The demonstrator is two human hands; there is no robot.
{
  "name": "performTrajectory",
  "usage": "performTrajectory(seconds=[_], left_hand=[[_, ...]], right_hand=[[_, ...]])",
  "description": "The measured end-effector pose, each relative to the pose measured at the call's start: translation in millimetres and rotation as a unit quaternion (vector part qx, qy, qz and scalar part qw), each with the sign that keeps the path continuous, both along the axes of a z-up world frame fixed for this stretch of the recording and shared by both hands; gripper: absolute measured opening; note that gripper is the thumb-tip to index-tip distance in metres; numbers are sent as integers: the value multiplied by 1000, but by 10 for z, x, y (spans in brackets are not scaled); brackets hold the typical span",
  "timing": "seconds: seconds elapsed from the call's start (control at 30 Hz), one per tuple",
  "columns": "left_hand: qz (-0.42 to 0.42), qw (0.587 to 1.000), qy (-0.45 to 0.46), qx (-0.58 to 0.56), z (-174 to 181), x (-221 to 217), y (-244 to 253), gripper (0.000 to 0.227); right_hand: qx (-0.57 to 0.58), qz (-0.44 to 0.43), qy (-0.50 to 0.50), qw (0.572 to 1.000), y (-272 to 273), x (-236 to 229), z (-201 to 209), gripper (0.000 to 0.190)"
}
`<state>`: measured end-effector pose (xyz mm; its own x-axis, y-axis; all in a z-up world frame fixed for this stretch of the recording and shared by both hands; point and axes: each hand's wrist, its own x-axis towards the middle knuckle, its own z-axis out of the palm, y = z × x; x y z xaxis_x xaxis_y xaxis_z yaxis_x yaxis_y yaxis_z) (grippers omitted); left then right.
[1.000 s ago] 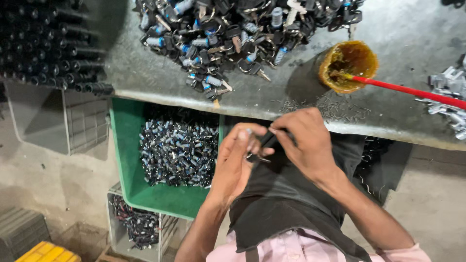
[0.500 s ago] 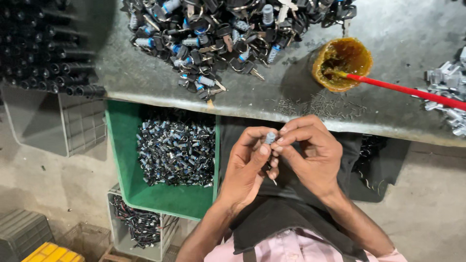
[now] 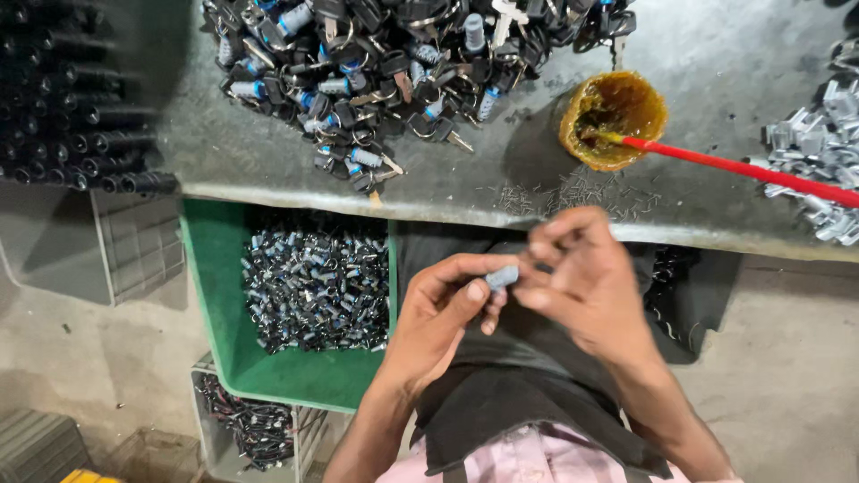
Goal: The person assembles keychains by inserting small metal pins into cylindrical key blanks and attaching them to key rings. They use a red-handled brush to apply a brown liquid from a small container onto the pins before insertion. The finished keychains are placed into a green bin below the workbench.
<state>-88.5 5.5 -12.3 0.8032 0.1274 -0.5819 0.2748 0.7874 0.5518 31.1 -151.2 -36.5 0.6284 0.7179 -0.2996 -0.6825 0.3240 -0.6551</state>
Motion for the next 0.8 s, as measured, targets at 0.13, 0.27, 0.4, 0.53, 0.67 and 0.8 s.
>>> performTrajectory(seconds=[0.13, 0.27, 0.4, 0.53, 0.67, 0.8], left_hand=[[35, 994, -56, 87, 61, 123, 33, 26], [76, 991, -68, 88, -88, 464, -77, 23], [114, 991, -48, -58, -233, 730, -138, 23], [124, 985, -62, -108, -293, 815, -153, 23], [114, 981, -78, -139, -229, 827, -168, 23], [105, 976, -83, -169, -197, 722, -184, 26]], right_hand=[[-132, -166, -181, 960, -221, 345, 178, 61], [-356, -141, -491, 783, -445, 651, 346, 29], [-375, -174, -477, 776, -439, 739, 424, 9], [-301, -287, -292, 861, -506, 633, 456, 9], [-287, -298, -301, 859, -490, 557, 425, 13], [-325, -290, -362, 824, -379, 568, 526, 15]])
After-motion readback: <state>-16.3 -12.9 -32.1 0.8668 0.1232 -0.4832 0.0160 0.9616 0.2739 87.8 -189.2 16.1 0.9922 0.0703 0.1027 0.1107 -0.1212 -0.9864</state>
